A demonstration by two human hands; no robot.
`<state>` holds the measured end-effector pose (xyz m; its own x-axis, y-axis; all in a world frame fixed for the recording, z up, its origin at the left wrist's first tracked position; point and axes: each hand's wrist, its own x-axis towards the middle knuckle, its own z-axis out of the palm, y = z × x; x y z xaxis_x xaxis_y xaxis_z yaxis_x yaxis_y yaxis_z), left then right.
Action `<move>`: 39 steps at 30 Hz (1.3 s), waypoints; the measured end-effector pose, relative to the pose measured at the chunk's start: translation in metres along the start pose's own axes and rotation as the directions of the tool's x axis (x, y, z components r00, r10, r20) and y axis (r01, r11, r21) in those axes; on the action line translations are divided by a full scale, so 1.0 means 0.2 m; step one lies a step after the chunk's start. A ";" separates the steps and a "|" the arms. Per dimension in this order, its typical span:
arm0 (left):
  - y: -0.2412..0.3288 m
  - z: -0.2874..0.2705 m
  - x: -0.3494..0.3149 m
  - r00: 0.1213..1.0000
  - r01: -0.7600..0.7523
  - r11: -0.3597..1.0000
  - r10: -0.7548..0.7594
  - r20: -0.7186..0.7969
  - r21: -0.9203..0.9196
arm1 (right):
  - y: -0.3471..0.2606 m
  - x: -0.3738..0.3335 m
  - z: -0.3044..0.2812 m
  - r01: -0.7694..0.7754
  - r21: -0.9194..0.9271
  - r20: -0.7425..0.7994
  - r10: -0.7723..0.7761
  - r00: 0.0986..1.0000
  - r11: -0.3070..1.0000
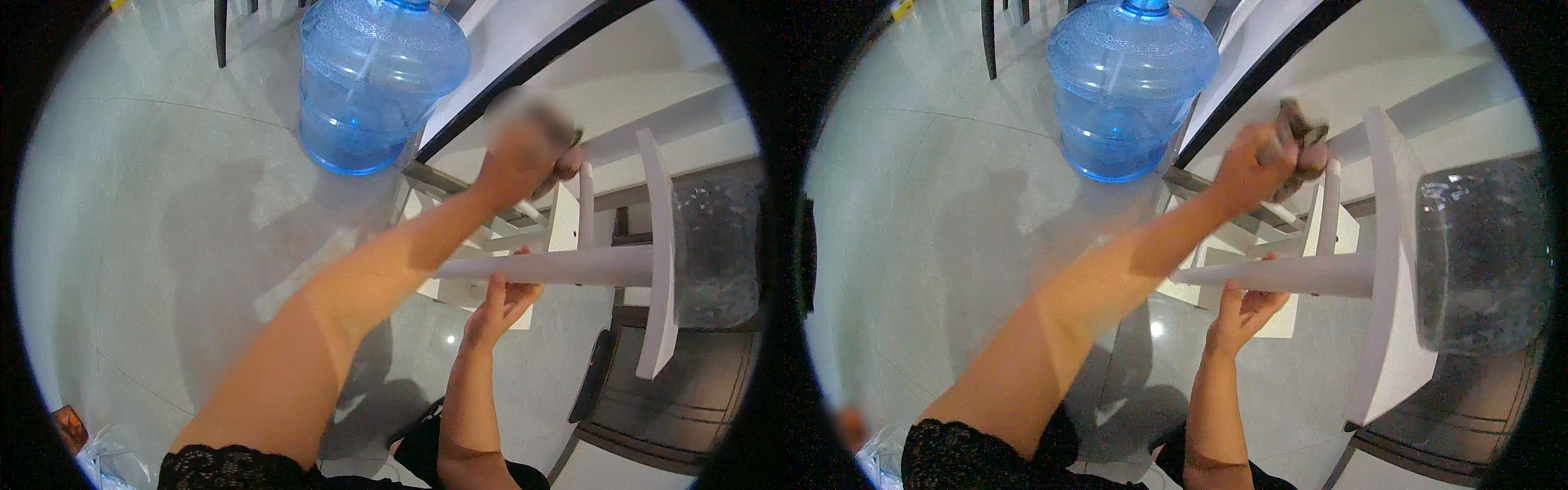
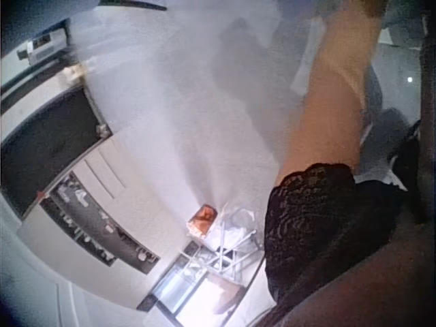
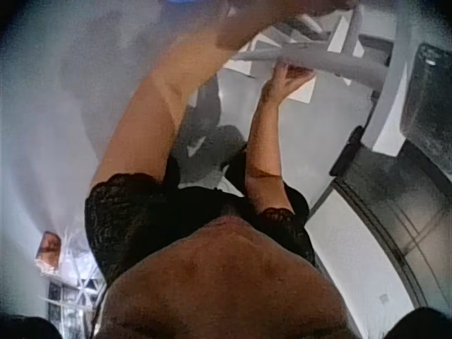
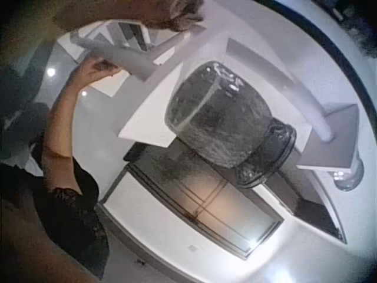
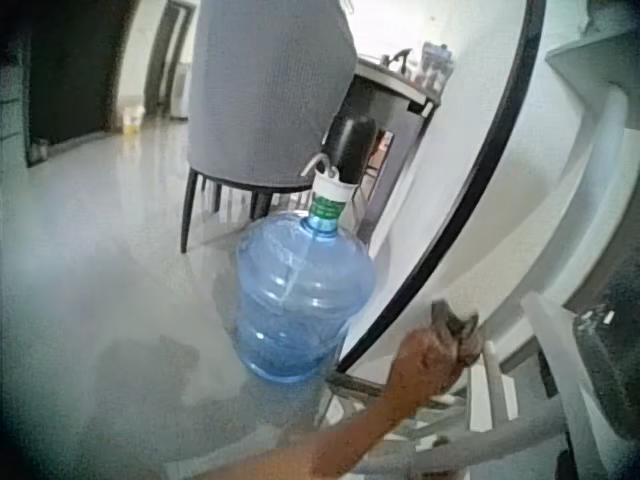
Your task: The person wipes a white plastic stand with a cloth, then washes the cloth in the kitchen sink. They return to the living area, move a box of snacks, and wipe the top and sides of a portable air cooler. The person opens the cooler to reveal ice packs, then closes it and continues wiping.
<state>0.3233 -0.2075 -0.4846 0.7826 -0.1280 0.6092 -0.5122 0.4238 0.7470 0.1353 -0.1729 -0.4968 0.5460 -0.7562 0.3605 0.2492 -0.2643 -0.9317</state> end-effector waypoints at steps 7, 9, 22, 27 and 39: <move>-0.40 -0.12 -0.55 0.962 0.236 0.917 -0.267 0.056 0.321 | 0.10 0.07 -0.02 -0.064 -0.106 0.065 0.071 0.995 0.992; -0.52 -0.28 -0.71 0.890 0.158 0.810 -0.365 0.274 0.565 | 0.11 0.07 -0.02 -0.068 -0.111 0.069 0.076 0.995 0.991; -0.91 -0.41 -0.98 0.776 -0.024 0.583 -0.501 0.383 0.812 | 0.12 0.08 -0.03 -0.024 -0.146 0.115 0.041 0.993 0.989; -0.72 -0.57 -0.98 0.598 -0.451 0.592 -0.355 0.719 0.668 | 0.11 0.09 -0.07 -0.026 -0.165 0.162 0.053 0.985 0.986; -0.52 -0.69 -0.75 0.566 0.614 0.636 -0.768 0.300 0.468 | 0.11 0.08 -0.06 -0.032 -0.114 0.114 0.045 0.992 0.993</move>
<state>0.3080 -0.1090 -0.6901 0.7299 -0.6672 -0.1485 -0.0107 -0.2284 0.9735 0.1401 -0.1976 -0.5131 0.6442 -0.6943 0.3209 0.1390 -0.3063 -0.9417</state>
